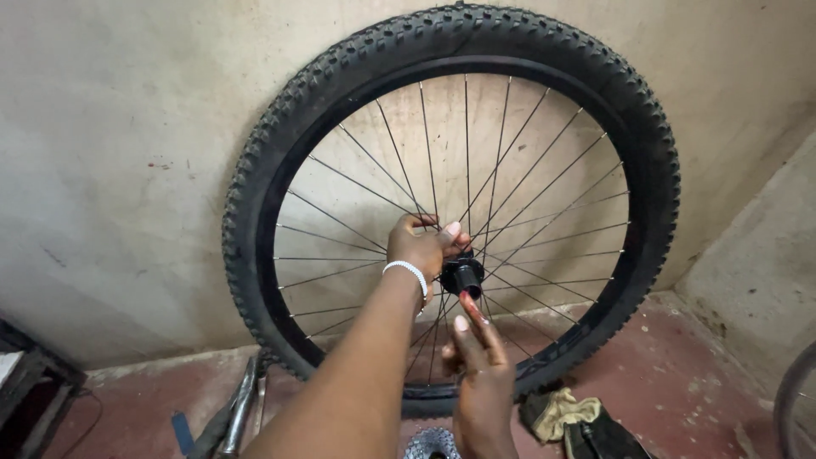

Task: Applying grease to a bicycle wheel hub and adjusting internal components with a tool.

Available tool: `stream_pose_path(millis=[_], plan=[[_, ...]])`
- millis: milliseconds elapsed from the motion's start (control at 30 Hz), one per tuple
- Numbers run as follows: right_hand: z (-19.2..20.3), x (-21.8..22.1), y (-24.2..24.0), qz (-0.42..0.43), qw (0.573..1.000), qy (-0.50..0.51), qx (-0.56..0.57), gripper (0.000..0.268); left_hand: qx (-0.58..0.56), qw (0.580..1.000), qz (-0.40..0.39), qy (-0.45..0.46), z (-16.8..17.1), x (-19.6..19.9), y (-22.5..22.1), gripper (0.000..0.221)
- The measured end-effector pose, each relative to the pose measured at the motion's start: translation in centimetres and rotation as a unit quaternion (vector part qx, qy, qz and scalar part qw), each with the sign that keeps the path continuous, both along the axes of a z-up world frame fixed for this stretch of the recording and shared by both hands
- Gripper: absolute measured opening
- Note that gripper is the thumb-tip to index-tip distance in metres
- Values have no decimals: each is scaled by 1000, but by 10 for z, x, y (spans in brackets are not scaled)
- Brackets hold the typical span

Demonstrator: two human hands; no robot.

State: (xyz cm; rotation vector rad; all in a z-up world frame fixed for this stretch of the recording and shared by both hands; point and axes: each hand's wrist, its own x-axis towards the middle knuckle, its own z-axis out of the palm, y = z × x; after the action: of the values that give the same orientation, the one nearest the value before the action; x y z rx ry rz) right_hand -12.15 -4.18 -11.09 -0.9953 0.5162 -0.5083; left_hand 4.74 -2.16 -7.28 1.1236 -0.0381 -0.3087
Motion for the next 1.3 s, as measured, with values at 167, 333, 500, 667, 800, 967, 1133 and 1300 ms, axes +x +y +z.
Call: stream_pose_path(millis=[167,333,500,667,800,967,1133,1300], plan=[[-7,0,-12,-24,991,38,-127,48,-28,1000,-4,10,-2,0,-1,35],[-41,7,-17,-75,838,176,-512,36,4,1000,10,-3,9,-9,2,30],[-7,6,7,5,967,111,-228,55,10,1000,7,10,9,-7,2,30],[6,3,3,52,991,-13,125,67,-24,1000,5,9,1,-2,0,32],[-12,0,-12,119,959,-134,221,61,-34,999,5,0,-5,1,-1,32],[-18,-14,-29,100,955,-153,234,45,-48,998,37,-24,-17,1,-13,34],[-52,-43,-71,-1,1000,6,23,41,-116,990,78,8,-36,27,-26,39],[-168,-101,-149,-162,908,269,-278,34,-34,999,42,0,-7,-4,-13,39]])
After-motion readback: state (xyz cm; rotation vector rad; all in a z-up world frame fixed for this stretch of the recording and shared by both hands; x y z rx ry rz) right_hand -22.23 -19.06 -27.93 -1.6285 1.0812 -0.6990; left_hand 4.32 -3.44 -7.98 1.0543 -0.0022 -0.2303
